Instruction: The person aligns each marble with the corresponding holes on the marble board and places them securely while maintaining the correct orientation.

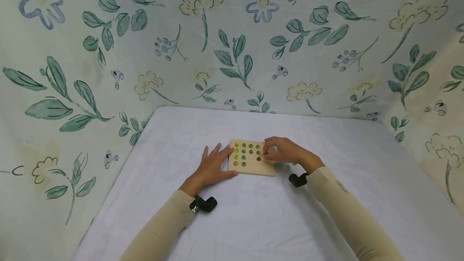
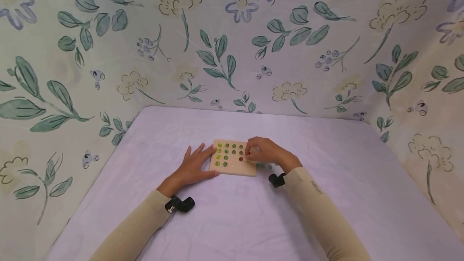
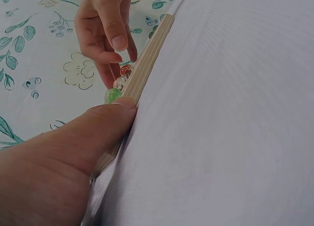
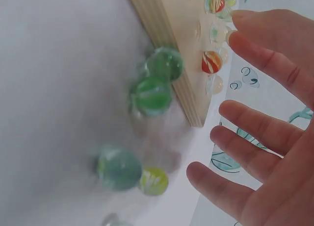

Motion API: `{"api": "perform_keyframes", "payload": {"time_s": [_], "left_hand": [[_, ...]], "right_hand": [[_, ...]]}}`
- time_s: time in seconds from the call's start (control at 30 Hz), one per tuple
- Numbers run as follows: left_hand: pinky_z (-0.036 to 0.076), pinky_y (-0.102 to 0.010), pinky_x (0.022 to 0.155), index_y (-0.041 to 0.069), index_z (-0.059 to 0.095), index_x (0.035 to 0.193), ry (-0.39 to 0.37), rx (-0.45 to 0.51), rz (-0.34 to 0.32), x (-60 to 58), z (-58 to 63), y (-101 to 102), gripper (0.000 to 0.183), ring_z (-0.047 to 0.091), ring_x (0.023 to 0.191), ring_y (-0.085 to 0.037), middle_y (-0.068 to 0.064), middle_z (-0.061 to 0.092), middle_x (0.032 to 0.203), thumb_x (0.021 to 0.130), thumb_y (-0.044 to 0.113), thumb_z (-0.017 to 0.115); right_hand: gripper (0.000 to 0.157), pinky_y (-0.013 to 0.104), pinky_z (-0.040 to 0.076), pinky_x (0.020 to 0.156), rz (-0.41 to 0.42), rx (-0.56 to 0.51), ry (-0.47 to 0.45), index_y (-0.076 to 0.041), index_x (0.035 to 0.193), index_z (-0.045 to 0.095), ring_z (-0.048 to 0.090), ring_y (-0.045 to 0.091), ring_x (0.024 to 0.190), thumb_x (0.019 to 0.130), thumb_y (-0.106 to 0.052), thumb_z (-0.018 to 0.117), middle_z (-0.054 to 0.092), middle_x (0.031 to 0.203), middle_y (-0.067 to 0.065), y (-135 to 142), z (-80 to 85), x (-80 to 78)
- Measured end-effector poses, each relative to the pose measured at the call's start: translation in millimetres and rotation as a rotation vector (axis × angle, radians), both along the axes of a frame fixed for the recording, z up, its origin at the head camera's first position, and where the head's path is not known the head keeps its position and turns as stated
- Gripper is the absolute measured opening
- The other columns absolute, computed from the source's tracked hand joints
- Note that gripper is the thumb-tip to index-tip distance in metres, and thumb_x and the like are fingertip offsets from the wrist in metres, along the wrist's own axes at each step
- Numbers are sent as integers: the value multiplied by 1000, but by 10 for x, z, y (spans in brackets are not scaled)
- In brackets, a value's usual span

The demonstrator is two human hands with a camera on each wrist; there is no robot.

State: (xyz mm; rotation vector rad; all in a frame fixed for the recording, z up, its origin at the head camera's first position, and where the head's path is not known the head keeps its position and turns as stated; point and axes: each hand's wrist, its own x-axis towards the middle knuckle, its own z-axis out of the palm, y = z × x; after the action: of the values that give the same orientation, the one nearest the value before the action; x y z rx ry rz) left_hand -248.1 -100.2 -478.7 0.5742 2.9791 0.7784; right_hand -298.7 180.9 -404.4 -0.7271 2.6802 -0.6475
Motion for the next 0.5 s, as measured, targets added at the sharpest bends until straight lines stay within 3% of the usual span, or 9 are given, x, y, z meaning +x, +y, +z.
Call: {"api": "perform_keyframes", "payload": {"time_s": [0.5], "left_hand": [[-9, -54, 115, 23, 35, 151, 11, -5, -12, 7, 12, 9, 87, 11, 148, -24, 4, 27, 157, 80, 61, 68]], "right_hand": [[6, 60, 29, 109, -37, 11, 24, -23, 87, 66, 38, 41, 134, 87, -25, 72, 47, 142, 20, 307, -45, 89]]}}
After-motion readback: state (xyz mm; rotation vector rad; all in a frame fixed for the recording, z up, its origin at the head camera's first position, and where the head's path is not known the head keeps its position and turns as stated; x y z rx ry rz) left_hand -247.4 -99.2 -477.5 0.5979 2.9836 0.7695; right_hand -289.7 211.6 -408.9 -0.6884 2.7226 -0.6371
